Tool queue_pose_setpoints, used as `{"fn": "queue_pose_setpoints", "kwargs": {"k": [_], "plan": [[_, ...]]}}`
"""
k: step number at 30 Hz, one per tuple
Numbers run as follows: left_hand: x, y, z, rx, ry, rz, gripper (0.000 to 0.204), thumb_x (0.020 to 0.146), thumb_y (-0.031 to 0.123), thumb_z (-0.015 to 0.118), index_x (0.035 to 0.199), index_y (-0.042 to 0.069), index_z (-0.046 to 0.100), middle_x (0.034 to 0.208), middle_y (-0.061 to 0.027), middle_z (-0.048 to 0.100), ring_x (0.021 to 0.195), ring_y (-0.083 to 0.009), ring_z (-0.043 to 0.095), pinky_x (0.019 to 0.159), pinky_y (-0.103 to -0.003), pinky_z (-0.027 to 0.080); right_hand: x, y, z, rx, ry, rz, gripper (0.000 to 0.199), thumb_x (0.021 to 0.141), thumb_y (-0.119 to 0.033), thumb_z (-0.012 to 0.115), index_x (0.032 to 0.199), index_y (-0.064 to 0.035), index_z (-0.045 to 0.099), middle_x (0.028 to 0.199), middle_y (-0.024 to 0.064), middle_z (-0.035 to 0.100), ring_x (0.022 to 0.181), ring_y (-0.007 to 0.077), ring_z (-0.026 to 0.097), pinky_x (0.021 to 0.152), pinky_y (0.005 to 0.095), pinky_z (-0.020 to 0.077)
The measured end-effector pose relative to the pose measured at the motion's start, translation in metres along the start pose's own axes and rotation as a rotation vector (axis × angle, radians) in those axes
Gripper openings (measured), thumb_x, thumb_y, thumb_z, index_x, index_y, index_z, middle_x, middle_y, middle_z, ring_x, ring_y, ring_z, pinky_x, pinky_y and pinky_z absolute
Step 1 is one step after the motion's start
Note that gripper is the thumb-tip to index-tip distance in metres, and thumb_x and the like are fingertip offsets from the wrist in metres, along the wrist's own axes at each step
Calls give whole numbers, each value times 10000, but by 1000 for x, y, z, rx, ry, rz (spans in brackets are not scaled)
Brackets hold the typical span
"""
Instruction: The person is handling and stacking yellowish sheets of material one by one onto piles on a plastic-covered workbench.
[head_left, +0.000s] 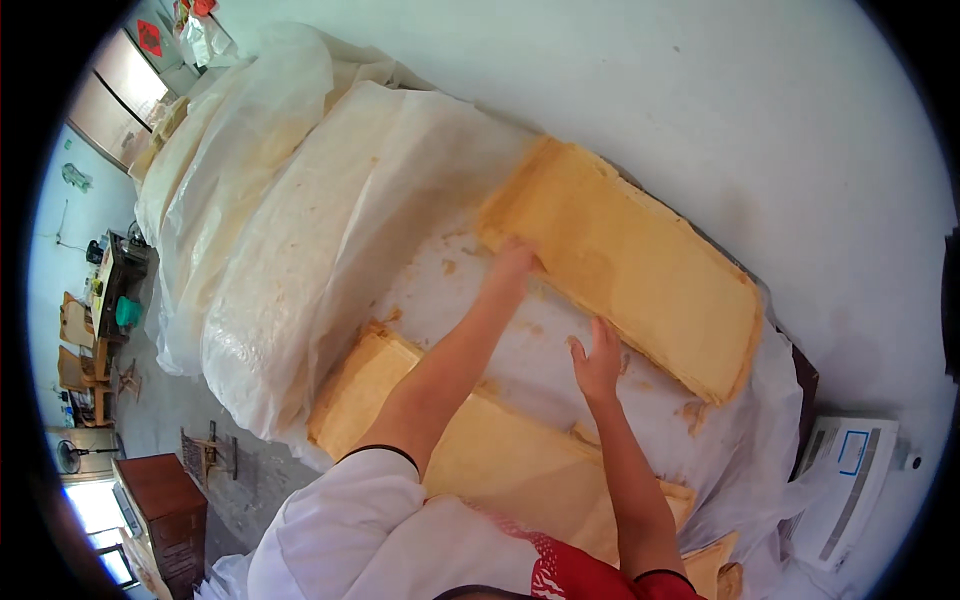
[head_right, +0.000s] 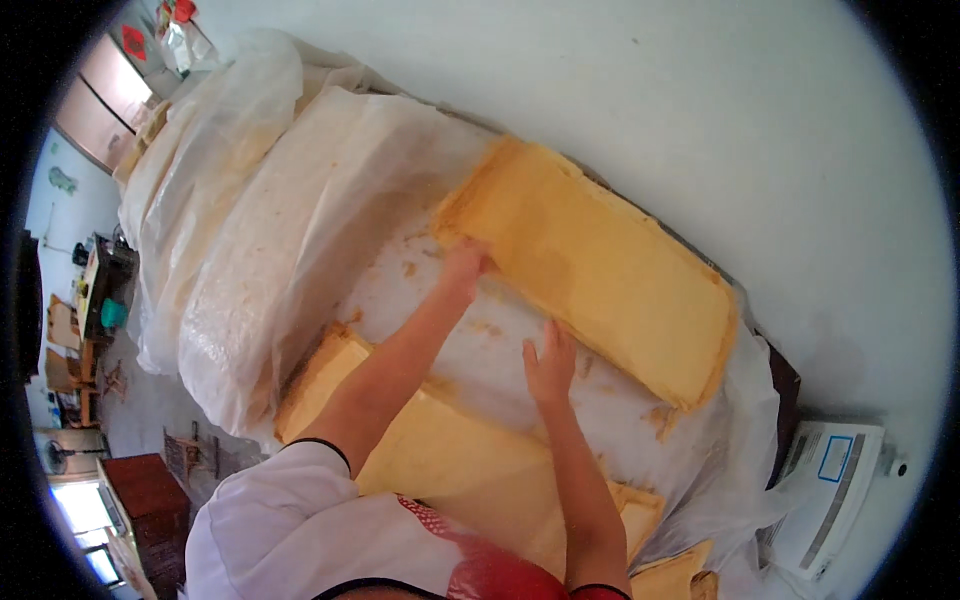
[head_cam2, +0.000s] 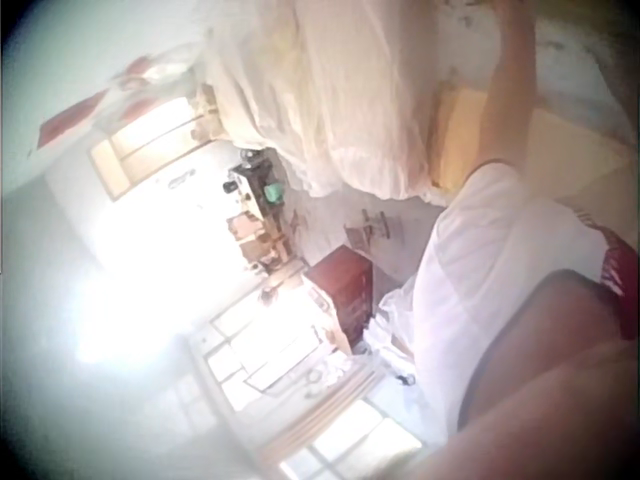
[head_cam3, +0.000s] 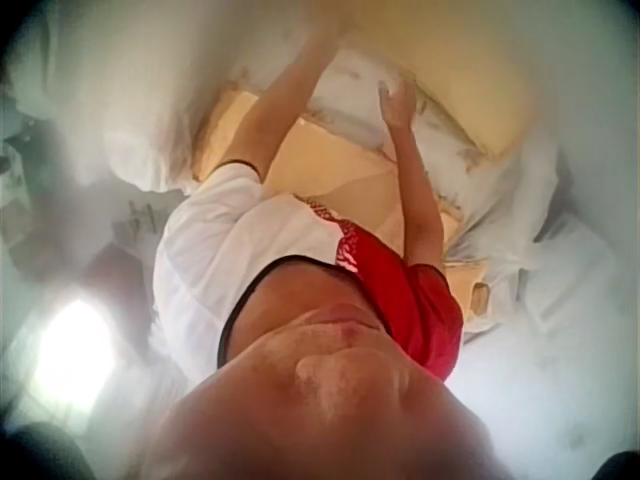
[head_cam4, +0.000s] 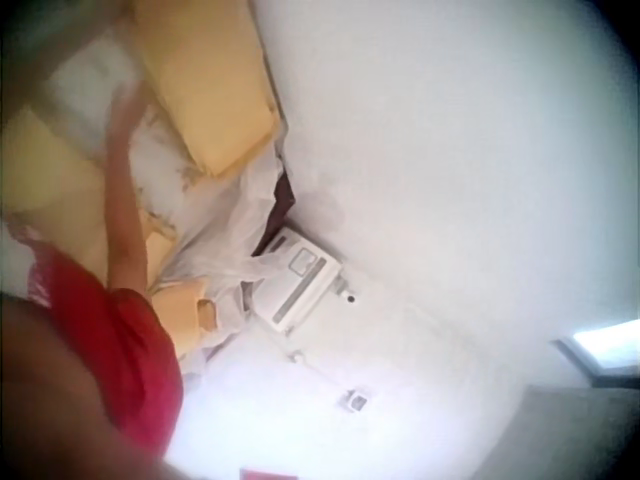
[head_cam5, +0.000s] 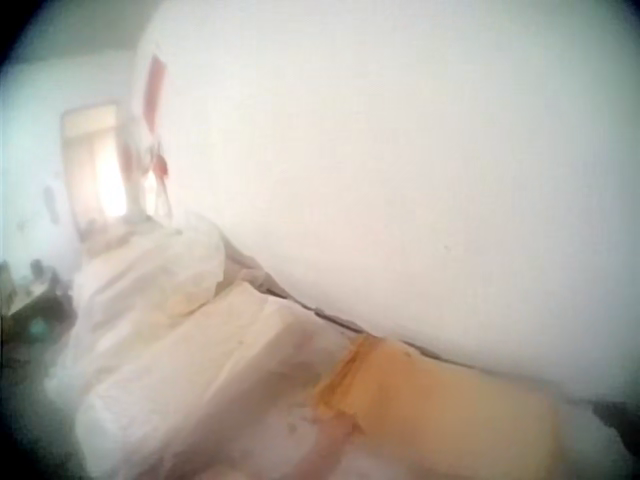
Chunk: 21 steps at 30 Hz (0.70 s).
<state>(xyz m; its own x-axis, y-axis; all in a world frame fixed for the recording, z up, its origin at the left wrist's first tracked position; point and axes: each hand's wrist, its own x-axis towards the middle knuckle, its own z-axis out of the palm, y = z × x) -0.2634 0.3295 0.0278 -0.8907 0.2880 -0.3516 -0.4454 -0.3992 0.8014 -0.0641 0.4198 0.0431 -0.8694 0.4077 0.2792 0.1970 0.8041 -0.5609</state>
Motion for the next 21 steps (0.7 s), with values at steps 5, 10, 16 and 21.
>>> {"fn": "queue_pose_setpoints", "kwargs": {"k": [5, 10, 16, 21], "plan": [[-20, -18, -10, 49, 248, 248, 236, 743, 54, 557, 977, 26, 546, 846, -33, 543, 766, -117, 509, 647, -236, 402, 59, -15, 17, -187, -108, -47, 545, 710, -168, 652, 1167, 14, 418, 1192, 184, 439, 1112, 339, 408, 921, 415, 340], [-7, -21, -24, 188, 288, 120, 294, 738, 51, 528, 1032, 40, 536, 1052, -113, 461, 979, -231, 461, 866, -322, 368, 94, -15, 51, -298, -130, -199, 567, 698, -191, 669, 1170, -6, 415, 1202, 168, 426, 1108, 321, 402, 867, 437, 356], [-20, -10, -15, 682, 415, 547, 202, 768, 4, 533, 967, 31, 554, 939, -69, 528, 879, -180, 504, 817, -293, 393, 125, -38, 63, -396, -181, -145, 569, 711, -338, 649, 1151, -36, 453, 1199, 118, 445, 1068, 295, 433, 819, 420, 372], [-25, 4, -9, 313, 241, 390, 243, 758, -29, 465, 993, 25, 495, 996, -98, 506, 965, -192, 502, 866, -290, 390, 133, -35, 68, -396, -151, -135, 494, 732, -369, 619, 1091, -50, 503, 1144, 88, 502, 1028, 276, 465, 775, 410, 400]]}}
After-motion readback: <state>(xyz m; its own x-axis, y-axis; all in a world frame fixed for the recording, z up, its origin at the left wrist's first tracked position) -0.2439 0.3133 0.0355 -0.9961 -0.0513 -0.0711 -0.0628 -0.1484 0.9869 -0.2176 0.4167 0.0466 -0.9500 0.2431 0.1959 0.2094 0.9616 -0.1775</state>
